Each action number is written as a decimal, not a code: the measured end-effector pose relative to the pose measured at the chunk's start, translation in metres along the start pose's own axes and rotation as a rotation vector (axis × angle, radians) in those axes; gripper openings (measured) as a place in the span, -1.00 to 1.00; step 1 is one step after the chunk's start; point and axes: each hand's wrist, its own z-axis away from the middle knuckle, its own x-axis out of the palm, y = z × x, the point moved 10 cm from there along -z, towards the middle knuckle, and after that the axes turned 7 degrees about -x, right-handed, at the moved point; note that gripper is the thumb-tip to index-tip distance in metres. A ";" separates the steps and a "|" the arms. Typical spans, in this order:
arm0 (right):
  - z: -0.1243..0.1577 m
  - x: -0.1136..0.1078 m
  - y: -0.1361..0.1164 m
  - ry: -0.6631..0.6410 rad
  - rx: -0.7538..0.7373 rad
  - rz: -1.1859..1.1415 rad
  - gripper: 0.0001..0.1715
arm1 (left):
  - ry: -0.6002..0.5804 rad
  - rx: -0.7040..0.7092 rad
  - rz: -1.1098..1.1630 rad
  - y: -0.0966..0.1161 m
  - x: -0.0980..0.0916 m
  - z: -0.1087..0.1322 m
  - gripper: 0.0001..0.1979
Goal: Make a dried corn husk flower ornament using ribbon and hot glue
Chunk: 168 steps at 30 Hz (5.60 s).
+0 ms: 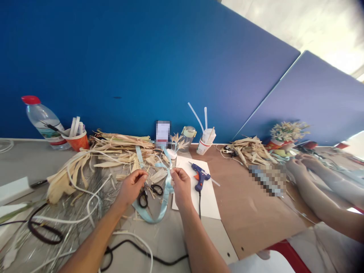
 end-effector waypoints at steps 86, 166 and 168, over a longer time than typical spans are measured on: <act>-0.062 0.116 0.030 -0.401 0.046 0.322 -0.85 | 0.513 0.042 0.295 -0.011 -0.075 0.001 -0.75; 0.105 0.121 -0.039 -1.099 -0.562 0.405 -0.81 | 0.581 0.126 0.252 0.005 -0.093 0.004 -0.77; 0.112 0.124 -0.040 -1.105 -0.634 0.441 -0.81 | 0.598 0.128 0.306 0.003 -0.097 0.004 -0.79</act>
